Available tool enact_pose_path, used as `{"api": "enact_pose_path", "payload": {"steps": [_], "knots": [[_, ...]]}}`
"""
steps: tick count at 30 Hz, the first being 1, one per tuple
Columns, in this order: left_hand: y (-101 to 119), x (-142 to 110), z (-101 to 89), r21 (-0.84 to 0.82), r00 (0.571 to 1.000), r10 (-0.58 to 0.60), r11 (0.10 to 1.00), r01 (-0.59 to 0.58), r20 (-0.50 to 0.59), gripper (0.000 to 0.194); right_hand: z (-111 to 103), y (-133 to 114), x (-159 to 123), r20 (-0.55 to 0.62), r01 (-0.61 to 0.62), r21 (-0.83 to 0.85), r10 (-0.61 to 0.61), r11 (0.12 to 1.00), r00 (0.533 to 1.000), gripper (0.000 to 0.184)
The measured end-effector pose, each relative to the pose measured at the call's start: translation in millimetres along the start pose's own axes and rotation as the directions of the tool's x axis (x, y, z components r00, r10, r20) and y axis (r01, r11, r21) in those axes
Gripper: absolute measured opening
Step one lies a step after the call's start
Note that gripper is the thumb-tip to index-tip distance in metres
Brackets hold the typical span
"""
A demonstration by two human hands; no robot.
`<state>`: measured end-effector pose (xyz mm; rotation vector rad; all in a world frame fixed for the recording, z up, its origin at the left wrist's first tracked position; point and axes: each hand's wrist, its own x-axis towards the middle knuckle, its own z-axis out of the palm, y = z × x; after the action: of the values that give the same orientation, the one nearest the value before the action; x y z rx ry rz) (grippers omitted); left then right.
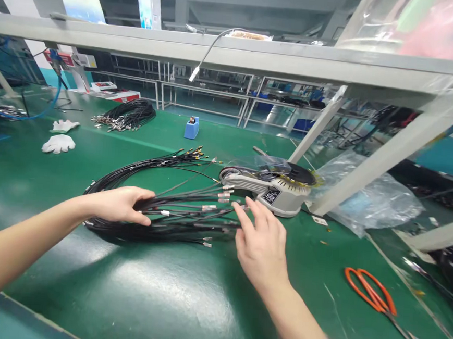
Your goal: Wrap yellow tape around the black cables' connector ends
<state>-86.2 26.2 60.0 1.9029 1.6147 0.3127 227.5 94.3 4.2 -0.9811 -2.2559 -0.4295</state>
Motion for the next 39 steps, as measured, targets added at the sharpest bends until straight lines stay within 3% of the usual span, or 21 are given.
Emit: {"api": "enact_pose_path", "payload": {"steps": [5,10,14,16,18,20,22,25,28,31,33,36,39], "knots": [[-10,14,24.5,-0.025,0.997,0.009,1.000,-0.007,0.075,0.037,1,13,-42,0.145,-0.036,0.100,0.021,0.994,0.989,0.028],[-20,23,47.7,-0.009,0.999,-0.015,1.000,0.015,0.043,0.056,-2,-12,-48,0.174,-0.033,0.345,-0.030,0.938,0.984,0.024],[-19,26,51.8,-0.023,0.996,-0.005,1.000,0.007,0.086,0.033,14,-35,-35,0.240,0.020,0.384,-0.121,0.923,0.963,0.038],[-19,24,42.2,-0.074,0.998,0.011,0.997,-0.006,0.070,0.032,13,-33,-27,0.192,0.005,0.356,-0.078,0.934,0.978,0.036],[-20,20,29.5,-0.141,1.000,0.028,0.990,-0.026,0.011,0.034,0,-24,-21,0.046,-0.045,0.311,0.032,0.949,0.998,0.031],[-23,17,21.1,-0.209,0.998,0.035,0.977,-0.045,-0.051,0.036,-17,-14,-18,-0.142,-0.096,0.277,0.140,0.956,0.980,0.027],[-25,19,21.7,-0.260,0.998,0.027,0.965,-0.043,-0.065,0.039,-28,-10,-19,-0.211,-0.092,0.308,0.163,0.947,0.964,0.027],[-25,28,36.6,-0.265,1.000,0.008,0.964,-0.005,0.013,0.043,-19,-21,-26,-0.011,0.049,0.432,-0.049,0.901,0.999,0.034],[-22,37,50.7,-0.219,0.994,0.017,0.976,0.008,0.111,0.045,11,-42,-29,0.143,0.154,0.446,-0.240,0.882,0.960,0.042],[-21,39,51.6,-0.189,0.983,0.033,0.982,0.002,0.183,0.050,36,-52,-24,0.219,0.139,0.380,-0.235,0.915,0.947,0.040],[-22,36,47.7,-0.175,0.981,0.027,0.985,0.008,0.194,0.045,40,-51,-18,0.233,0.122,0.358,-0.215,0.926,0.948,0.031],[-22,29,46.7,-0.153,0.993,0.000,0.988,0.018,0.120,0.046,33,-45,-14,0.213,0.105,0.344,-0.186,0.933,0.959,0.022],[-18,24,56.2,-0.095,0.999,0.009,0.995,-0.006,0.031,0.058,28,-43,-16,0.187,0.128,0.353,-0.204,0.927,0.961,0.027]]}}
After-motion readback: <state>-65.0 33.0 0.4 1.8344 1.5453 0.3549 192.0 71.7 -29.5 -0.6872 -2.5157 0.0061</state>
